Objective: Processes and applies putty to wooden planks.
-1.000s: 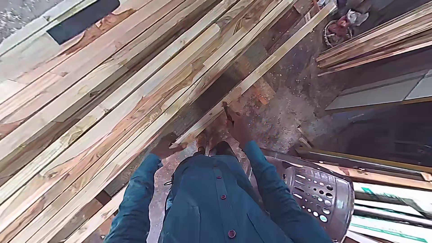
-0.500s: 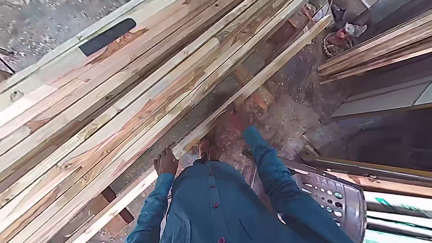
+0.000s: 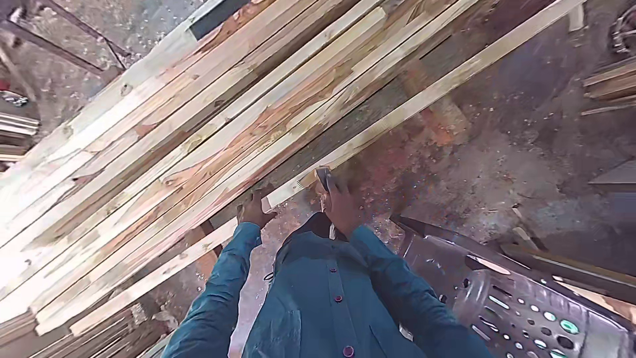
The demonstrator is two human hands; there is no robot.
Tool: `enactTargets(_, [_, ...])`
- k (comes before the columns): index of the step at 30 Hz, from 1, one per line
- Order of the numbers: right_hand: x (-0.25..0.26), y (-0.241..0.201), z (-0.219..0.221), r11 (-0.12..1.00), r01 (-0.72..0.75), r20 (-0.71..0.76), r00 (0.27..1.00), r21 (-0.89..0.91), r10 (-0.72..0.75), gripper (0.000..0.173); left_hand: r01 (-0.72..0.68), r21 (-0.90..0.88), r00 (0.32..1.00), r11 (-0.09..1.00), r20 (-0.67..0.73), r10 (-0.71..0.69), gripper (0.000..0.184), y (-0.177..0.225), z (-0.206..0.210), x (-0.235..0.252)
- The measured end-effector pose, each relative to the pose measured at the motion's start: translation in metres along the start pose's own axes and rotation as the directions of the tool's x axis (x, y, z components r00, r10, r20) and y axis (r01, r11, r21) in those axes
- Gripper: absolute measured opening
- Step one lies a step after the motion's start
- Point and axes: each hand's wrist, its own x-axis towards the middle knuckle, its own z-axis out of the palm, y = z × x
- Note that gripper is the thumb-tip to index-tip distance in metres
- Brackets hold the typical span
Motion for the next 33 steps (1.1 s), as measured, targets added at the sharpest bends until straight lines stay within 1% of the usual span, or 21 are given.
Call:
enactTargets(3, [0.013, 0.005, 0.034, 0.997, 0.07, -0.016, 0.997, -0.035, -0.07, 0.076, -0.009, 0.048, 0.995, 0.999, 0.101, 0.004, 0.095, -0.061, -0.005, -0.002])
enactTargets(5, [0.01, 0.009, 0.065, 0.989, 0.051, 0.066, 0.997, -0.136, -0.043, 0.081, -0.072, 0.015, 0.985, 0.997, 0.157, 0.069, 0.088, -0.092, -0.003, 0.0])
enactTargets(7, [-0.008, -0.004, 0.071, 0.976, 0.014, 0.162, 0.987, -0.216, 0.022, 0.077, -0.112, -0.031, 0.984, 0.993, 0.135, 0.115, 0.08, -0.113, 0.007, 0.004])
enactTargets(9, [-0.021, -0.023, 0.044, 0.978, -0.1, 0.141, 0.982, -0.184, 0.127, 0.066, -0.106, -0.013, 0.993, 0.994, 0.057, 0.106, 0.072, -0.111, 0.014, -0.003])
enactTargets(10, [-0.018, -0.027, 0.027, 0.978, -0.171, 0.095, 0.979, -0.124, 0.183, 0.065, -0.085, 0.022, 0.996, 0.996, 0.013, 0.085, 0.069, -0.108, 0.018, -0.008])
enactTargets(12, [0.0, -0.023, 0.002, 0.97, -0.242, -0.073, 0.968, -0.027, 0.24, 0.058, -0.053, 0.068, 0.995, 0.996, -0.079, 0.058, 0.063, -0.102, 0.029, -0.019])
enactTargets(13, [0.012, -0.021, -0.004, 0.959, -0.282, -0.136, 0.951, -0.008, 0.279, 0.052, -0.044, 0.078, 0.992, 0.996, -0.113, 0.053, 0.061, -0.1, 0.034, -0.024])
enactTargets(15, [0.027, -0.034, -0.003, 0.932, -0.361, -0.153, 0.922, -0.005, 0.357, 0.044, -0.044, 0.087, 0.985, 0.995, -0.16, 0.058, 0.057, -0.096, 0.039, -0.028])
enactTargets(16, [0.027, -0.049, 0.008, 0.924, -0.382, -0.13, 0.918, -0.032, 0.375, 0.044, -0.047, 0.09, 0.983, 0.995, -0.172, 0.061, 0.055, -0.095, 0.039, -0.028])
enactTargets(17, [0.021, -0.073, 0.023, 0.915, -0.399, -0.061, 0.916, -0.051, 0.396, 0.045, -0.047, 0.085, 0.985, 0.995, -0.162, 0.06, 0.056, -0.094, 0.036, -0.028])
enactTargets(19, [0.001, -0.119, 0.068, 0.913, -0.405, 0.051, 0.912, -0.051, 0.408, 0.057, -0.04, 0.069, 0.993, 0.997, -0.105, 0.047, 0.062, -0.094, 0.028, -0.026])
enactTargets(20, [-0.01, -0.138, 0.095, 0.918, -0.391, 0.084, 0.914, -0.073, 0.396, 0.059, -0.041, 0.07, 0.996, 0.997, -0.077, 0.047, 0.063, -0.095, 0.026, -0.025])
enactTargets(22, [-0.032, -0.17, 0.129, 0.922, -0.352, 0.202, 0.902, -0.162, 0.38, 0.055, -0.066, 0.077, 0.996, 0.995, -0.054, 0.07, 0.066, -0.096, 0.024, -0.022])
enactTargets(24, [-0.049, -0.189, 0.141, 0.934, -0.306, 0.298, 0.888, -0.183, 0.35, 0.058, -0.118, 0.094, 0.988, 0.989, -0.086, 0.126, 0.067, -0.103, 0.029, -0.02])
enactTargets(25, [-0.053, -0.19, 0.138, 0.94, -0.302, 0.292, 0.895, -0.158, 0.337, 0.056, -0.158, 0.129, 0.978, 0.979, -0.113, 0.173, 0.067, -0.105, 0.031, -0.016])
enactTargets(26, [-0.054, -0.184, 0.131, 0.945, -0.303, 0.263, 0.909, -0.118, 0.325, 0.056, -0.192, 0.174, 0.97, 0.966, -0.118, 0.214, 0.067, -0.107, 0.03, -0.012])
enactTargets(27, [-0.054, -0.174, 0.122, 0.95, -0.304, 0.209, 0.927, -0.065, 0.311, 0.049, -0.217, 0.193, 0.97, 0.957, -0.067, 0.233, 0.069, -0.108, 0.025, -0.009])
enactTargets(28, [-0.054, -0.161, 0.11, 0.955, -0.294, 0.127, 0.947, -0.021, 0.295, 0.046, -0.244, 0.166, 0.97, 0.956, 0.048, 0.239, 0.076, -0.11, 0.013, -0.007])
enactTargets(30, [-0.048, -0.14, 0.083, 0.964, -0.261, -0.044, 0.964, 0.051, 0.263, 0.054, -0.329, 0.028, 0.913, 0.944, 0.267, 0.31, 0.088, -0.121, -0.008, 0.003])
enactTargets(31, [-0.038, -0.13, 0.07, 0.97, -0.238, -0.116, 0.963, 0.053, 0.243, 0.055, -0.36, -0.03, 0.878, 0.933, 0.326, 0.35, 0.092, -0.125, -0.013, 0.009])
enactTargets(33, [-0.004, -0.105, 0.048, 0.98, -0.193, -0.245, 0.948, 0.056, 0.201, 0.055, -0.41, -0.115, 0.833, 0.905, 0.356, 0.423, 0.09, -0.129, -0.02, 0.024])
